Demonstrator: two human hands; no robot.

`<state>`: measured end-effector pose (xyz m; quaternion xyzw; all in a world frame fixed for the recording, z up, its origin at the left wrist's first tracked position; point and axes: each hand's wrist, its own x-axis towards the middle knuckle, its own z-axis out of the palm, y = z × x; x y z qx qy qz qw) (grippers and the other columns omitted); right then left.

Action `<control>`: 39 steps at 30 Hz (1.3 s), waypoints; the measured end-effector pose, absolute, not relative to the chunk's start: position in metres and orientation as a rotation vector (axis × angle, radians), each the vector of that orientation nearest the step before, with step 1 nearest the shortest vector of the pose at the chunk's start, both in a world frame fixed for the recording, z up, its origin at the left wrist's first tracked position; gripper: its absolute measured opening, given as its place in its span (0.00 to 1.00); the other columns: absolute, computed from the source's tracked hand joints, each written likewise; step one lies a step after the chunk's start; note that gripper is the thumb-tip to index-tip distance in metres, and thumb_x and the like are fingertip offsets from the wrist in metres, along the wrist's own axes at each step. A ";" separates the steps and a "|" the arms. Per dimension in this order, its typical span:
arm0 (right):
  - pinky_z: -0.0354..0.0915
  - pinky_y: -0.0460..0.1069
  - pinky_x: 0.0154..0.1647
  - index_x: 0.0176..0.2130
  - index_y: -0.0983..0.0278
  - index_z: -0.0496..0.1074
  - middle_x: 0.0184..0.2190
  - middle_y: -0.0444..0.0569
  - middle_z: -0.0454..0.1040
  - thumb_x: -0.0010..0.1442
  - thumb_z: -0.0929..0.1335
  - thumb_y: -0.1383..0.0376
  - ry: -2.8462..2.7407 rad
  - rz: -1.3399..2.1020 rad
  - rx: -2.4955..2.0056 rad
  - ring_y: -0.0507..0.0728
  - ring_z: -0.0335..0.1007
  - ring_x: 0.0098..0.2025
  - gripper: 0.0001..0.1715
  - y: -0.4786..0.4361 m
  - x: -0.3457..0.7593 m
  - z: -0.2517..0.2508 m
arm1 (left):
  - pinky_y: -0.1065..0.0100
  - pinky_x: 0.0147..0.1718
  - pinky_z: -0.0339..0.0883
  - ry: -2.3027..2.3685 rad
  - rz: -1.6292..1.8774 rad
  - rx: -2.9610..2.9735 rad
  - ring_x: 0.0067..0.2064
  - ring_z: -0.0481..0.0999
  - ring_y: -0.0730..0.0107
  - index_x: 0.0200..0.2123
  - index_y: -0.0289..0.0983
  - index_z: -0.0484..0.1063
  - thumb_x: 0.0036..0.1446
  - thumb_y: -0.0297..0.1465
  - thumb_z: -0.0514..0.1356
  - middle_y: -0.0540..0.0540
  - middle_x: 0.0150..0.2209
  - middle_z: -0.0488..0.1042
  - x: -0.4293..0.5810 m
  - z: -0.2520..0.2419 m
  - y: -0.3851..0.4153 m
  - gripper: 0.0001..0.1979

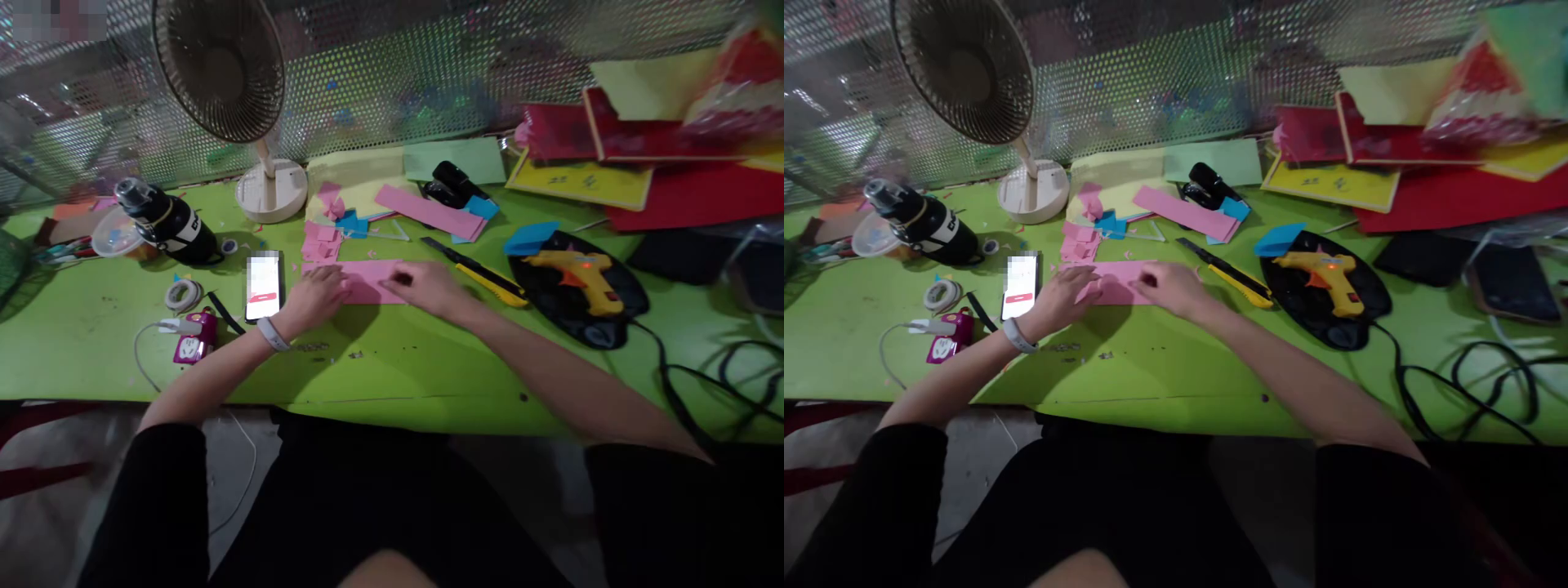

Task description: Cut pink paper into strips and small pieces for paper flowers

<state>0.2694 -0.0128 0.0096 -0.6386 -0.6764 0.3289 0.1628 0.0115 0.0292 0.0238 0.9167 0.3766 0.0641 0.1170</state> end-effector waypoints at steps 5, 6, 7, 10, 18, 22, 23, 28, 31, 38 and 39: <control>0.67 0.68 0.50 0.45 0.60 0.75 0.44 0.63 0.76 0.66 0.68 0.48 -1.894 0.262 -1.953 0.77 0.67 0.57 0.20 -0.034 0.349 -0.007 | 0.42 0.72 0.49 1.034 0.211 2.706 0.75 0.53 0.46 0.70 0.32 0.59 0.73 0.40 0.50 0.33 0.73 0.57 0.025 -0.015 0.030 0.29; 0.67 0.70 0.51 0.44 0.60 0.75 0.42 0.64 0.76 0.66 0.67 0.47 -1.939 0.215 -2.008 0.78 0.68 0.56 0.20 -0.038 0.361 -0.013 | 0.41 0.73 0.47 1.010 0.201 2.700 0.76 0.50 0.45 0.72 0.32 0.55 0.73 0.43 0.49 0.34 0.74 0.54 0.026 -0.019 0.030 0.31; 0.66 0.71 0.50 0.43 0.61 0.75 0.42 0.65 0.76 0.68 0.64 0.48 -1.985 0.175 -2.056 0.79 0.68 0.55 0.21 -0.042 0.369 -0.020 | 0.41 0.74 0.44 0.985 0.184 2.700 0.76 0.47 0.46 0.74 0.33 0.51 0.73 0.45 0.49 0.35 0.75 0.51 0.026 -0.022 0.029 0.34; 0.67 0.72 0.50 0.45 0.63 0.76 0.43 0.67 0.75 0.72 0.57 0.52 -2.080 0.083 -2.120 0.77 0.71 0.52 0.25 -0.044 0.380 -0.036 | 0.40 0.75 0.34 0.900 0.133 2.739 0.78 0.39 0.48 0.76 0.40 0.42 0.71 0.52 0.49 0.39 0.77 0.41 0.026 -0.027 0.023 0.40; 0.70 0.67 0.52 0.53 0.62 0.76 0.44 0.62 0.74 0.72 0.56 0.54 -2.182 0.199 -1.903 0.71 0.71 0.49 0.27 -0.043 0.375 -0.034 | 0.43 0.74 0.29 0.835 0.166 2.790 0.78 0.34 0.54 0.76 0.48 0.27 0.68 0.58 0.46 0.43 0.78 0.33 0.021 -0.040 0.013 0.44; 0.70 0.64 0.54 0.55 0.67 0.75 0.48 0.65 0.73 0.72 0.56 0.60 -2.330 0.197 -1.817 0.70 0.70 0.53 0.26 -0.048 0.362 -0.027 | 0.44 0.74 0.29 0.861 0.115 2.800 0.78 0.33 0.54 0.76 0.46 0.29 0.68 0.59 0.44 0.42 0.78 0.33 0.022 -0.038 0.013 0.44; 0.70 0.64 0.54 0.54 0.68 0.75 0.48 0.65 0.73 0.72 0.55 0.61 -2.362 0.198 -1.793 0.70 0.70 0.53 0.26 -0.047 0.360 -0.026 | 0.44 0.74 0.29 0.862 0.106 2.802 0.78 0.33 0.54 0.76 0.46 0.30 0.68 0.59 0.44 0.42 0.78 0.33 0.022 -0.037 0.013 0.44; 0.69 0.64 0.56 0.55 0.66 0.76 0.49 0.64 0.75 0.72 0.56 0.61 -2.446 0.310 -1.614 0.68 0.71 0.52 0.25 -0.051 0.364 -0.025 | 0.44 0.74 0.27 0.839 0.137 2.814 0.78 0.33 0.53 0.76 0.46 0.34 0.68 0.60 0.43 0.41 0.78 0.34 0.021 -0.040 0.014 0.43; 0.69 0.64 0.56 0.56 0.62 0.76 0.50 0.61 0.76 0.72 0.57 0.59 -2.429 0.402 -1.547 0.67 0.72 0.52 0.25 -0.058 0.369 -0.026 | 0.44 0.74 0.27 0.832 0.157 2.817 0.78 0.34 0.53 0.76 0.48 0.34 0.68 0.60 0.43 0.43 0.78 0.35 0.021 -0.041 0.014 0.43; 0.69 0.64 0.56 0.57 0.61 0.76 0.51 0.61 0.74 0.70 0.61 0.47 -2.305 0.454 -1.616 0.68 0.72 0.53 0.30 -0.062 0.374 -0.030 | 0.43 0.74 0.28 0.859 0.129 2.822 0.78 0.38 0.52 0.76 0.49 0.38 0.68 0.60 0.44 0.44 0.78 0.37 0.022 -0.035 0.013 0.41; 0.69 0.63 0.55 0.56 0.61 0.77 0.49 0.60 0.74 0.71 0.61 0.47 -2.296 0.470 -1.620 0.67 0.72 0.52 0.29 -0.061 0.375 -0.030 | 0.43 0.74 0.28 0.854 0.130 2.822 0.78 0.37 0.52 0.76 0.49 0.39 0.68 0.60 0.44 0.44 0.78 0.37 0.023 -0.034 0.012 0.41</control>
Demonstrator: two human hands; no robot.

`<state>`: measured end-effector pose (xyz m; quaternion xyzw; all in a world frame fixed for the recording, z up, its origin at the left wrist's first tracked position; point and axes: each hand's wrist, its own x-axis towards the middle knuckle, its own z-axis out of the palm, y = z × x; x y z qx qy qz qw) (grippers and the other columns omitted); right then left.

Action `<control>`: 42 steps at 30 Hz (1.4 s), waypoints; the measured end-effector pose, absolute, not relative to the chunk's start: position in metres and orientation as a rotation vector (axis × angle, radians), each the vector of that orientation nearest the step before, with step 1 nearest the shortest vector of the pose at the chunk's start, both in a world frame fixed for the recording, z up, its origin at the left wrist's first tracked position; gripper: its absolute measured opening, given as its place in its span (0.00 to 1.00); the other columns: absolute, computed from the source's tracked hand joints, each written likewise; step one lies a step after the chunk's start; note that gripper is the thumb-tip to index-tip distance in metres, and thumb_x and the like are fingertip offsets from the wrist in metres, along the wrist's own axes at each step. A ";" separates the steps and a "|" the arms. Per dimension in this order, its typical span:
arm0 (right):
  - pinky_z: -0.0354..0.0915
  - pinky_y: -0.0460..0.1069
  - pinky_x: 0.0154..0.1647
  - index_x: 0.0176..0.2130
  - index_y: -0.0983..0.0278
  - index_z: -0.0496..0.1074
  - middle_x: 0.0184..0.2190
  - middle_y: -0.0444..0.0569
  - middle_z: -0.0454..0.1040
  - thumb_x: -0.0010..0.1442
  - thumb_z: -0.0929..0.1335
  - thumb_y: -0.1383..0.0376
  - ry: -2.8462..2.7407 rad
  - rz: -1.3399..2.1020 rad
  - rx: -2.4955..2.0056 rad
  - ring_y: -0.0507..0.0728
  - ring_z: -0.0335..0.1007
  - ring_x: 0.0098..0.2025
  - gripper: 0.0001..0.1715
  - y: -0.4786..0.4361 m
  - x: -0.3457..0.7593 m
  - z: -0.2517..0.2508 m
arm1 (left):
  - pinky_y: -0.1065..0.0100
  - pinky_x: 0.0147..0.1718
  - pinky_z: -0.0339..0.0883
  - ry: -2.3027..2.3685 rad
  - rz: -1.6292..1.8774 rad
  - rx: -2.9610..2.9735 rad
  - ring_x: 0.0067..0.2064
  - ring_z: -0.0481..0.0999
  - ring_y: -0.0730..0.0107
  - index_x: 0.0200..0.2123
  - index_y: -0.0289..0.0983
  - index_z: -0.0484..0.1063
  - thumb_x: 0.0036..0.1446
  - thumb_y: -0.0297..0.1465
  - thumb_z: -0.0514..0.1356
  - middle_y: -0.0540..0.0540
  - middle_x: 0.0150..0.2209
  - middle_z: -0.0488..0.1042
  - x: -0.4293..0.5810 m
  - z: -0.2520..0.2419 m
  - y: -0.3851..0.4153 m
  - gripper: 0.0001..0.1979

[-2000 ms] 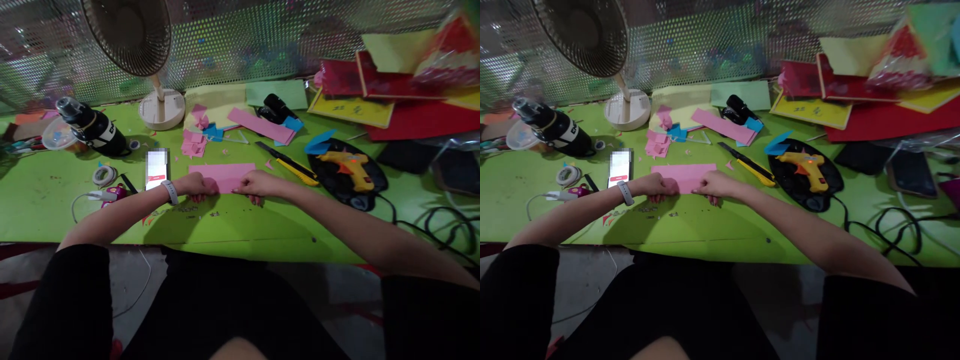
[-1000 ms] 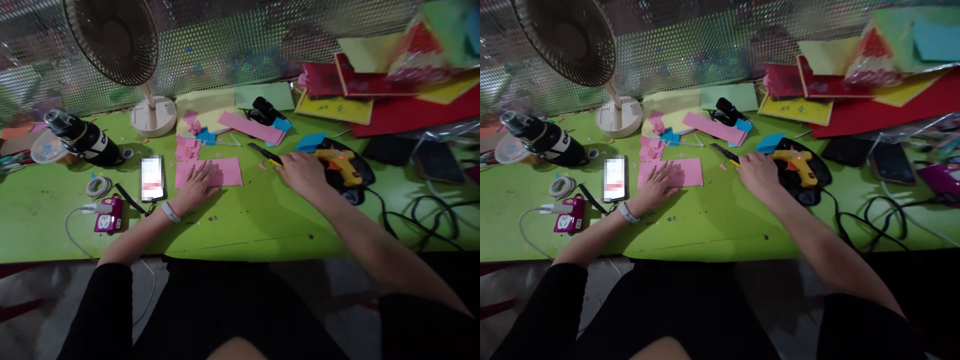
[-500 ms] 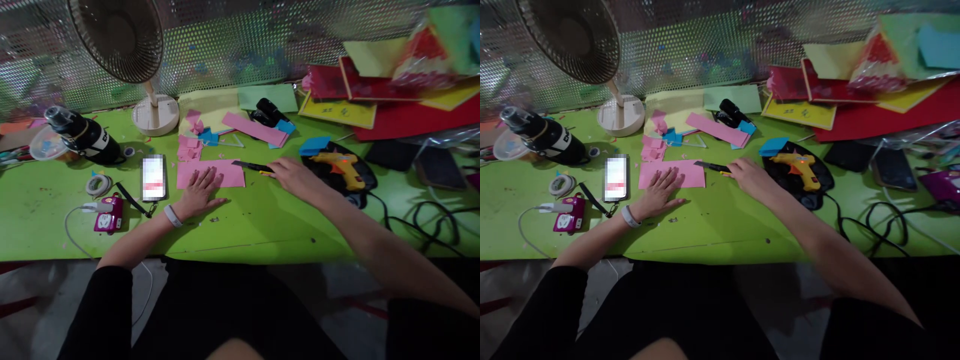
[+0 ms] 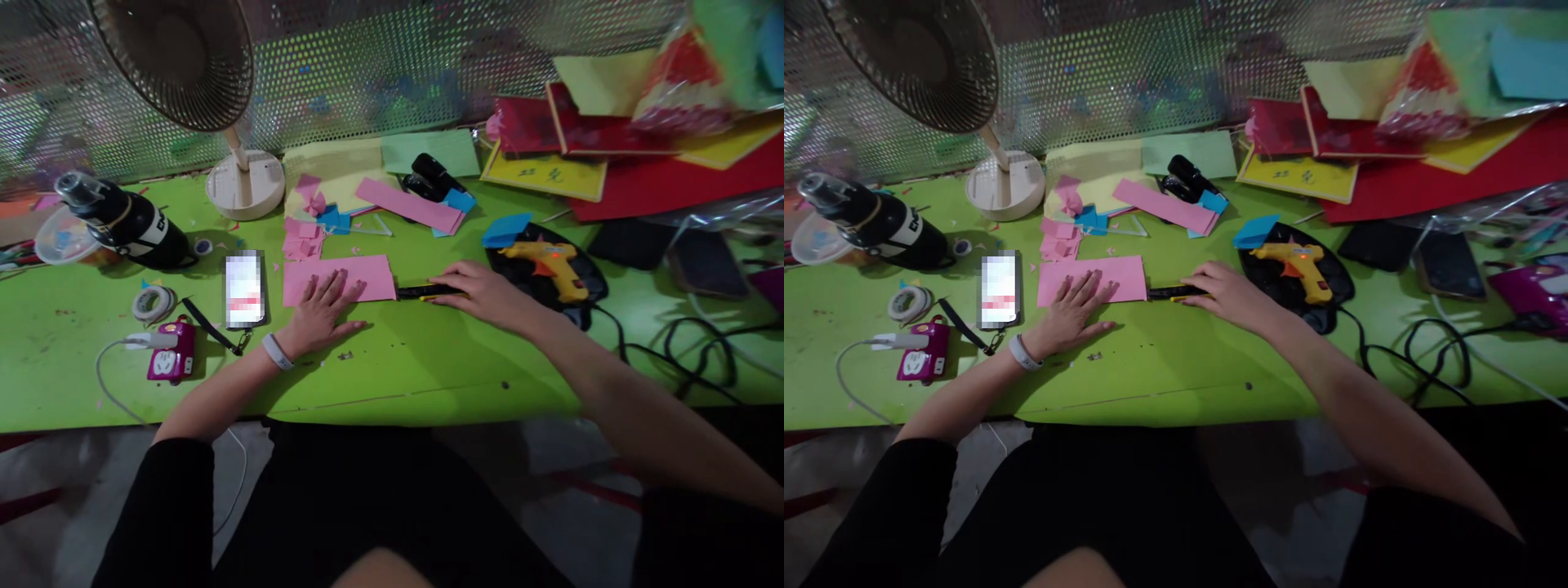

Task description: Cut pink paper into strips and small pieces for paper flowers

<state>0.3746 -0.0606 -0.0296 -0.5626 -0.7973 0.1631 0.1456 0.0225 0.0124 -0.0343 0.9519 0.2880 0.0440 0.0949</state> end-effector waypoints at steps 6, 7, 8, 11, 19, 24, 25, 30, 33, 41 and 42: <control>0.68 0.61 0.54 0.53 0.60 0.78 0.47 0.59 0.75 0.71 0.60 0.47 -2.310 0.506 -1.611 0.67 0.72 0.50 0.28 -0.063 0.373 -0.025 | 0.42 0.73 0.26 0.830 0.159 2.800 0.78 0.36 0.51 0.76 0.52 0.40 0.67 0.60 0.44 0.47 0.78 0.37 0.022 -0.035 0.013 0.40; 0.68 0.62 0.54 0.52 0.60 0.78 0.47 0.59 0.75 0.71 0.60 0.47 -2.314 0.492 -1.618 0.67 0.72 0.51 0.28 -0.065 0.372 -0.025 | 0.42 0.73 0.26 0.828 0.161 2.797 0.78 0.35 0.52 0.76 0.52 0.40 0.67 0.60 0.45 0.47 0.78 0.36 0.023 -0.035 0.013 0.40; 0.67 0.62 0.54 0.52 0.60 0.78 0.47 0.59 0.76 0.71 0.60 0.47 -2.318 0.472 -1.628 0.67 0.72 0.51 0.28 -0.067 0.372 -0.024 | 0.42 0.73 0.25 0.823 0.159 2.797 0.78 0.35 0.52 0.76 0.53 0.39 0.67 0.60 0.45 0.47 0.78 0.36 0.023 -0.035 0.013 0.41; 0.63 0.65 0.58 0.52 0.58 0.79 0.47 0.57 0.77 0.71 0.61 0.48 -2.329 0.386 -1.658 0.67 0.73 0.51 0.26 -0.072 0.371 -0.025 | 0.42 0.73 0.23 0.801 0.136 2.806 0.78 0.34 0.54 0.76 0.53 0.36 0.67 0.61 0.44 0.48 0.78 0.38 0.023 -0.035 0.014 0.42; 0.71 0.61 0.49 0.52 0.62 0.77 0.44 0.58 0.77 0.73 0.60 0.51 -2.336 0.160 -1.491 0.65 0.73 0.47 0.25 -0.076 0.367 -0.040 | 0.46 0.73 0.16 0.766 0.179 2.823 0.78 0.34 0.56 0.75 0.55 0.25 0.65 0.63 0.39 0.53 0.77 0.30 0.023 -0.044 0.017 0.43; 0.71 0.61 0.49 0.52 0.62 0.76 0.43 0.58 0.76 0.74 0.59 0.53 -2.394 0.063 -1.493 0.65 0.72 0.46 0.24 -0.082 0.366 -0.041 | 0.48 0.73 0.14 0.761 0.181 2.840 0.78 0.32 0.59 0.75 0.54 0.26 0.66 0.63 0.39 0.53 0.77 0.29 0.022 -0.044 0.017 0.43; 0.72 0.60 0.49 0.52 0.62 0.76 0.43 0.58 0.76 0.74 0.59 0.53 -2.395 0.057 -1.491 0.65 0.72 0.46 0.23 -0.085 0.368 -0.041 | 0.48 0.73 0.14 0.764 0.181 2.843 0.78 0.32 0.59 0.76 0.54 0.27 0.66 0.63 0.39 0.53 0.77 0.29 0.022 -0.044 0.017 0.43; 0.72 0.60 0.48 0.52 0.64 0.76 0.43 0.58 0.76 0.74 0.59 0.56 -2.395 -0.069 -1.505 0.64 0.72 0.45 0.22 -0.101 0.372 -0.045 | 0.47 0.73 0.14 0.756 0.208 2.839 0.78 0.30 0.60 0.76 0.55 0.29 0.65 0.63 0.41 0.54 0.77 0.30 0.023 -0.045 0.017 0.43; 0.71 0.60 0.48 0.52 0.67 0.76 0.43 0.60 0.76 0.74 0.60 0.59 -2.379 -0.135 -1.552 0.65 0.72 0.46 0.21 -0.103 0.367 -0.047 | 0.47 0.73 0.15 0.746 0.223 2.841 0.78 0.30 0.59 0.75 0.55 0.28 0.66 0.63 0.41 0.54 0.77 0.30 0.022 -0.046 0.017 0.43; 0.70 0.60 0.48 0.52 0.68 0.76 0.42 0.60 0.76 0.74 0.60 0.62 -2.371 -0.147 -1.520 0.64 0.71 0.44 0.19 -0.104 0.358 -0.043 | 0.46 0.73 0.15 0.752 0.225 2.853 0.78 0.33 0.57 0.76 0.54 0.28 0.66 0.63 0.41 0.53 0.77 0.31 0.022 -0.048 0.018 0.43; 0.70 0.60 0.47 0.53 0.69 0.76 0.42 0.60 0.76 0.74 0.61 0.62 -2.366 -0.149 -1.526 0.64 0.71 0.44 0.19 -0.106 0.358 -0.042 | 0.46 0.73 0.15 0.751 0.228 2.854 0.78 0.34 0.57 0.76 0.55 0.29 0.66 0.63 0.41 0.53 0.78 0.32 0.022 -0.048 0.018 0.43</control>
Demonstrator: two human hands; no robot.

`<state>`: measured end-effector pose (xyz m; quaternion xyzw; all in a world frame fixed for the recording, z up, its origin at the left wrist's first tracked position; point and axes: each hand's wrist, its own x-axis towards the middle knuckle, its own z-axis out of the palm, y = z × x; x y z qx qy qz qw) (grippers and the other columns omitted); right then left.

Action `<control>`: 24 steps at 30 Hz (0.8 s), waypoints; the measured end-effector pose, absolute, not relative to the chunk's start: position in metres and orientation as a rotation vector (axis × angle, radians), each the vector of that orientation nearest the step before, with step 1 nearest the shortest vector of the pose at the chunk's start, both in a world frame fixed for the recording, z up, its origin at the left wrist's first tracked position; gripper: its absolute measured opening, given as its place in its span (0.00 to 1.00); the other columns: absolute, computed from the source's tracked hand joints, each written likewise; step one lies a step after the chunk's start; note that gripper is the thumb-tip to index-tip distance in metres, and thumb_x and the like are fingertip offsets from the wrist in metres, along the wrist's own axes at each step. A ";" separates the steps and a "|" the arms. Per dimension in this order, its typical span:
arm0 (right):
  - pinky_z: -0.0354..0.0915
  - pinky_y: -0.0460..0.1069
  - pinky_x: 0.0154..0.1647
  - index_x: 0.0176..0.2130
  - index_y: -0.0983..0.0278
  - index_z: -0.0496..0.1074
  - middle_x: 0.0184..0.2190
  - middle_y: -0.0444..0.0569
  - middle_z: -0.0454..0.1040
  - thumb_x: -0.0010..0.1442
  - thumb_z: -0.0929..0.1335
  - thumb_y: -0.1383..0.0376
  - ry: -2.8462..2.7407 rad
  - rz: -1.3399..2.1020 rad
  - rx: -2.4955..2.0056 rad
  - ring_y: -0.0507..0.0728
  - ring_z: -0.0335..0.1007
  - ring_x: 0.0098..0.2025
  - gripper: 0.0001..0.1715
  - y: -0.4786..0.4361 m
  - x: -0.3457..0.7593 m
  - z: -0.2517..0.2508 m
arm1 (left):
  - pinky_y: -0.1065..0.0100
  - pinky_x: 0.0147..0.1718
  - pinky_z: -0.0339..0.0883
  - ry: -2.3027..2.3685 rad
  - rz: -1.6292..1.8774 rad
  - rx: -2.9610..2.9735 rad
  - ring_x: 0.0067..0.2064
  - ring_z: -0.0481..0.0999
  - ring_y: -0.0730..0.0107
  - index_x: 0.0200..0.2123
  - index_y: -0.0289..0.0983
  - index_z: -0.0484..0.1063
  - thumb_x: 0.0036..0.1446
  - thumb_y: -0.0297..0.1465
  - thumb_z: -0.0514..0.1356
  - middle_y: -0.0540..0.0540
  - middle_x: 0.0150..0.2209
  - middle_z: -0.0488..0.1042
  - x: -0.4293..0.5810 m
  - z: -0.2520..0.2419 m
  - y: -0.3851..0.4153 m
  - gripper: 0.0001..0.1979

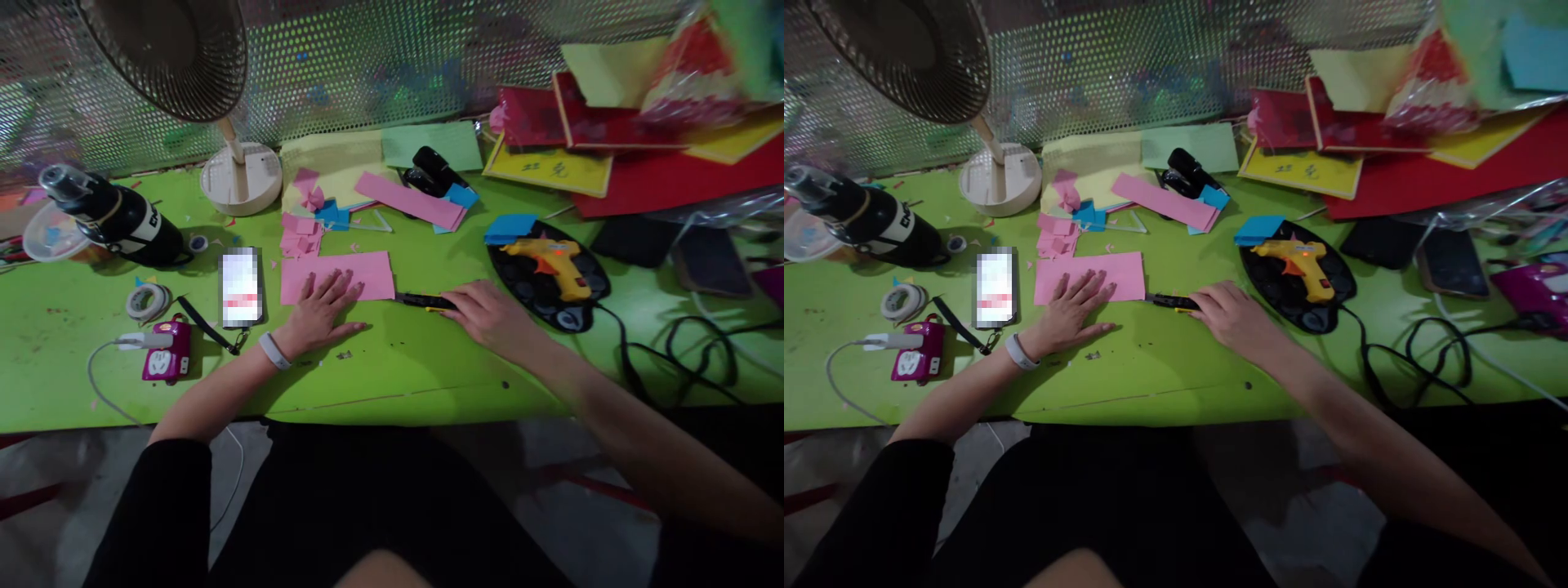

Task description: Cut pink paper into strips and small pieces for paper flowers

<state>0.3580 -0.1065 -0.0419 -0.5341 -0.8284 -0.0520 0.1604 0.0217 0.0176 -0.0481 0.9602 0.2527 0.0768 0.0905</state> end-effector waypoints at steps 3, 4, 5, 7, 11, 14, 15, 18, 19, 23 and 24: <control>0.70 0.60 0.47 0.53 0.69 0.75 0.42 0.61 0.76 0.73 0.62 0.63 -2.360 -0.156 -1.544 0.64 0.72 0.44 0.19 -0.108 0.355 -0.040 | 0.46 0.73 0.16 0.761 0.243 2.859 0.78 0.35 0.57 0.76 0.54 0.29 0.66 0.63 0.42 0.53 0.78 0.34 0.021 -0.049 0.017 0.43; 0.70 0.59 0.47 0.54 0.69 0.75 0.42 0.61 0.76 0.73 0.62 0.64 -2.365 -0.157 -1.540 0.64 0.72 0.44 0.18 -0.107 0.353 -0.040 | 0.47 0.73 0.16 0.767 0.240 2.863 0.78 0.35 0.57 0.76 0.54 0.30 0.66 0.62 0.42 0.52 0.78 0.35 0.021 -0.049 0.017 0.43; 0.70 0.59 0.47 0.53 0.69 0.75 0.43 0.61 0.76 0.73 0.62 0.64 -2.374 -0.159 -1.529 0.64 0.72 0.44 0.18 -0.105 0.350 -0.040 | 0.47 0.73 0.15 0.773 0.232 2.867 0.78 0.35 0.57 0.76 0.53 0.31 0.66 0.62 0.41 0.51 0.78 0.35 0.020 -0.048 0.017 0.43; 0.70 0.58 0.47 0.53 0.70 0.75 0.43 0.61 0.76 0.73 0.62 0.65 -2.389 -0.173 -1.497 0.63 0.72 0.45 0.17 -0.101 0.346 -0.040 | 0.47 0.73 0.14 0.773 0.221 2.873 0.78 0.35 0.57 0.76 0.52 0.32 0.67 0.61 0.41 0.50 0.78 0.36 0.020 -0.048 0.017 0.43; 0.70 0.57 0.47 0.52 0.71 0.75 0.43 0.61 0.76 0.74 0.61 0.64 -2.413 -0.174 -1.475 0.62 0.72 0.44 0.18 -0.100 0.344 -0.043 | 0.48 0.73 0.15 0.759 0.269 2.867 0.78 0.36 0.58 0.76 0.53 0.30 0.67 0.61 0.42 0.51 0.78 0.37 0.020 -0.047 0.016 0.43; 0.70 0.59 0.48 0.53 0.69 0.75 0.45 0.61 0.76 0.74 0.60 0.58 -2.369 -0.130 -1.567 0.64 0.72 0.46 0.22 -0.104 0.348 -0.047 | 0.48 0.73 0.15 0.756 0.301 2.869 0.78 0.36 0.57 0.76 0.54 0.29 0.66 0.61 0.44 0.52 0.78 0.37 0.021 -0.049 0.016 0.43; 0.70 0.59 0.48 0.53 0.69 0.74 0.45 0.62 0.75 0.74 0.60 0.53 -2.337 -0.116 -1.614 0.65 0.71 0.47 0.25 -0.104 0.351 -0.048 | 0.48 0.73 0.14 0.757 0.303 2.871 0.78 0.36 0.57 0.76 0.54 0.30 0.66 0.61 0.44 0.51 0.78 0.37 0.021 -0.049 0.016 0.43; 0.70 0.62 0.48 0.51 0.66 0.76 0.43 0.61 0.75 0.71 0.59 0.43 -2.266 -0.046 -1.708 0.67 0.71 0.47 0.34 -0.103 0.357 -0.050 | 0.49 0.73 0.13 0.762 0.294 2.874 0.78 0.37 0.57 0.76 0.53 0.31 0.67 0.61 0.43 0.51 0.78 0.38 0.020 -0.049 0.015 0.43; 0.70 0.62 0.47 0.49 0.64 0.76 0.41 0.60 0.75 0.71 0.57 0.42 -2.258 -0.016 -1.713 0.67 0.71 0.46 0.35 -0.102 0.359 -0.049 | 0.49 0.73 0.13 0.763 0.287 2.875 0.78 0.37 0.57 0.76 0.53 0.31 0.67 0.61 0.43 0.50 0.78 0.38 0.020 -0.048 0.015 0.43; 0.72 0.60 0.47 0.45 0.63 0.76 0.39 0.58 0.74 0.72 0.56 0.42 -2.258 0.052 -1.660 0.65 0.72 0.44 0.34 -0.096 0.364 -0.045 | 0.48 0.73 0.13 0.774 0.257 2.866 0.78 0.36 0.57 0.76 0.54 0.29 0.66 0.62 0.42 0.51 0.78 0.36 0.021 -0.046 0.015 0.43; 0.73 0.60 0.46 0.45 0.63 0.76 0.39 0.58 0.74 0.72 0.56 0.42 -2.259 0.050 -1.653 0.65 0.72 0.45 0.34 -0.095 0.364 -0.043 | 0.48 0.73 0.13 0.778 0.249 2.860 0.78 0.35 0.57 0.76 0.55 0.28 0.66 0.62 0.42 0.52 0.78 0.35 0.021 -0.046 0.015 0.43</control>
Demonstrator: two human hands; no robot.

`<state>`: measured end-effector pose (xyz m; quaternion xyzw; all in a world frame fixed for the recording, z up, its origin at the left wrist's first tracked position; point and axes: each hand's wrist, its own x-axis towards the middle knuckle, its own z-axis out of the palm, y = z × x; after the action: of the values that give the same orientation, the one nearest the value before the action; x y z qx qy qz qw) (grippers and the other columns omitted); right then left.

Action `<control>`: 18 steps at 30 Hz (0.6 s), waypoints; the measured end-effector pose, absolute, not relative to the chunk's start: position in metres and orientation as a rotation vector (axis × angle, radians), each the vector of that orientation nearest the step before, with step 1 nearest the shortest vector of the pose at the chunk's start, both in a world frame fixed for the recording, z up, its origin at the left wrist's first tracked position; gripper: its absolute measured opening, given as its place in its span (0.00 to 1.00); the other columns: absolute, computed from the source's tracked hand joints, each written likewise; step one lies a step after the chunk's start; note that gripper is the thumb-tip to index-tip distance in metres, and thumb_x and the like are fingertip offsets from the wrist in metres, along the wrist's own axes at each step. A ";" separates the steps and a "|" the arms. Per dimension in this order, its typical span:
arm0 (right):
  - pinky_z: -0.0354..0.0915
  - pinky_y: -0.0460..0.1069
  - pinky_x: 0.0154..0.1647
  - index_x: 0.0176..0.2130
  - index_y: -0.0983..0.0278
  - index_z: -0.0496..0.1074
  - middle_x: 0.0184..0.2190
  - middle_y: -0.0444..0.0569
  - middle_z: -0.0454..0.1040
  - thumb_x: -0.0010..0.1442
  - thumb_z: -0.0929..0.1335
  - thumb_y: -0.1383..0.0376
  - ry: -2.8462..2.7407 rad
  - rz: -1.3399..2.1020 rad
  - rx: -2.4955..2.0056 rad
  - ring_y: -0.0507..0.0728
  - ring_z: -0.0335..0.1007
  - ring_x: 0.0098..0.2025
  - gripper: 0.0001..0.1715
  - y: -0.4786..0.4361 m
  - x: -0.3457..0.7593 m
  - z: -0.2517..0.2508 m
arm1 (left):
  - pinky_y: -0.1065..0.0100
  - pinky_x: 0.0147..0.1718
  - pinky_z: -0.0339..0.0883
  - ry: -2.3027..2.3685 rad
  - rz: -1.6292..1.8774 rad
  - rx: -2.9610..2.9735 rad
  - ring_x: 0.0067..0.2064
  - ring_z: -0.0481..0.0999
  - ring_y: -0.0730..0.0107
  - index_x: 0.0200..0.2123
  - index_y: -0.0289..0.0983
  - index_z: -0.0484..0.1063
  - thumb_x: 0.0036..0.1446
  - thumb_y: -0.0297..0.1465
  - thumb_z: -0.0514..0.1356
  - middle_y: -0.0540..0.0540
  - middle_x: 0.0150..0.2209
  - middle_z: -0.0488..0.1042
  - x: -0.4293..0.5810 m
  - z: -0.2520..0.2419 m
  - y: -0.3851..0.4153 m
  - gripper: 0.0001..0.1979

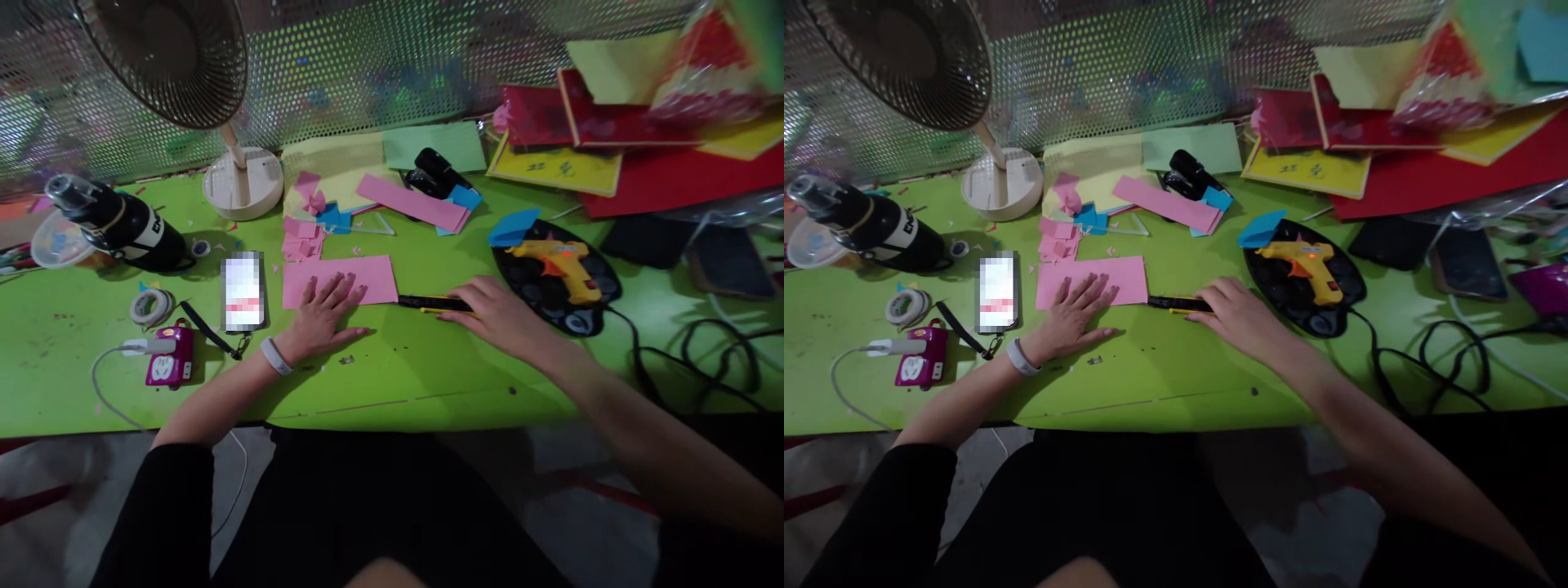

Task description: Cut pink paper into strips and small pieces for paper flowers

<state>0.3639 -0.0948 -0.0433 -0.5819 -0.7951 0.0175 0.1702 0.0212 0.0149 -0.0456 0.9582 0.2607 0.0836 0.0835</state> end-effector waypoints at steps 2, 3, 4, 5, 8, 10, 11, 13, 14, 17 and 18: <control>0.73 0.60 0.43 0.47 0.63 0.76 0.41 0.59 0.74 0.72 0.57 0.43 -2.258 0.027 -1.656 0.66 0.73 0.45 0.32 -0.093 0.362 -0.042 | 0.48 0.72 0.13 0.782 0.236 2.846 0.78 0.34 0.58 0.76 0.55 0.27 0.65 0.63 0.42 0.53 0.78 0.33 0.022 -0.045 0.015 0.44; 0.73 0.60 0.42 0.47 0.64 0.76 0.43 0.60 0.74 0.72 0.58 0.44 -2.257 0.012 -1.657 0.66 0.73 0.46 0.31 -0.092 0.360 -0.041 | 0.48 0.72 0.12 0.779 0.233 2.841 0.78 0.33 0.58 0.75 0.55 0.26 0.65 0.63 0.42 0.53 0.78 0.32 0.022 -0.045 0.015 0.44; 0.74 0.60 0.42 0.48 0.64 0.76 0.45 0.61 0.74 0.72 0.59 0.45 -2.255 -0.002 -1.653 0.66 0.73 0.46 0.30 -0.091 0.358 -0.041 | 0.48 0.72 0.12 0.777 0.233 2.837 0.78 0.33 0.58 0.75 0.55 0.26 0.65 0.63 0.42 0.54 0.78 0.32 0.022 -0.045 0.015 0.44; 0.74 0.61 0.43 0.49 0.64 0.76 0.46 0.61 0.74 0.73 0.59 0.47 -2.254 -0.010 -1.642 0.67 0.73 0.47 0.29 -0.091 0.355 -0.041 | 0.48 0.72 0.12 0.776 0.231 2.836 0.78 0.33 0.58 0.75 0.55 0.25 0.65 0.63 0.42 0.54 0.77 0.31 0.022 -0.045 0.015 0.44; 0.73 0.62 0.46 0.52 0.64 0.75 0.46 0.61 0.76 0.75 0.59 0.53 -2.272 0.002 -1.595 0.66 0.73 0.47 0.24 -0.094 0.346 -0.041 | 0.48 0.72 0.12 0.783 0.218 2.835 0.78 0.34 0.57 0.75 0.55 0.25 0.65 0.63 0.42 0.54 0.77 0.31 0.022 -0.044 0.014 0.45; 0.73 0.61 0.46 0.53 0.64 0.75 0.44 0.59 0.78 0.75 0.59 0.56 -2.297 0.015 -1.559 0.65 0.73 0.45 0.22 -0.098 0.343 -0.040 | 0.48 0.72 0.13 0.790 0.199 2.833 0.78 0.34 0.57 0.75 0.55 0.24 0.65 0.63 0.42 0.53 0.77 0.30 0.022 -0.043 0.014 0.45; 0.73 0.60 0.46 0.54 0.64 0.75 0.43 0.58 0.78 0.75 0.60 0.57 -2.310 0.015 -1.540 0.64 0.73 0.44 0.21 -0.101 0.342 -0.039 | 0.47 0.72 0.13 0.790 0.189 2.835 0.78 0.34 0.56 0.75 0.55 0.24 0.65 0.63 0.42 0.52 0.77 0.30 0.022 -0.043 0.014 0.45; 0.72 0.59 0.46 0.54 0.65 0.75 0.42 0.58 0.78 0.74 0.60 0.58 -2.323 -0.009 -1.498 0.63 0.74 0.43 0.20 -0.106 0.344 -0.037 | 0.47 0.72 0.13 0.789 0.171 2.843 0.78 0.34 0.56 0.75 0.54 0.24 0.65 0.63 0.42 0.51 0.77 0.31 0.023 -0.042 0.014 0.45; 0.72 0.59 0.45 0.54 0.65 0.75 0.42 0.58 0.79 0.74 0.61 0.58 -2.320 -0.028 -1.484 0.63 0.74 0.42 0.20 -0.109 0.344 -0.036 | 0.47 0.72 0.13 0.788 0.168 2.846 0.78 0.34 0.57 0.75 0.53 0.25 0.65 0.63 0.42 0.51 0.77 0.31 0.023 -0.042 0.014 0.45; 0.72 0.58 0.44 0.54 0.66 0.75 0.41 0.58 0.79 0.74 0.61 0.58 -2.296 -0.073 -1.498 0.63 0.73 0.42 0.20 -0.112 0.344 -0.036 | 0.47 0.72 0.13 0.795 0.184 2.847 0.78 0.34 0.57 0.75 0.54 0.25 0.64 0.64 0.42 0.51 0.78 0.33 0.023 -0.042 0.014 0.46; 0.73 0.59 0.44 0.54 0.66 0.75 0.42 0.58 0.79 0.74 0.61 0.58 -2.293 -0.074 -1.509 0.63 0.73 0.42 0.20 -0.111 0.342 -0.037 | 0.47 0.73 0.13 0.796 0.191 2.846 0.78 0.35 0.57 0.75 0.54 0.25 0.64 0.64 0.42 0.51 0.78 0.33 0.023 -0.042 0.013 0.46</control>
<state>0.3421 -0.1113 -0.0368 -0.5388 -0.8187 -0.0263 0.1965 0.0234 0.0135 -0.0419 0.9571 0.2677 0.0643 0.0898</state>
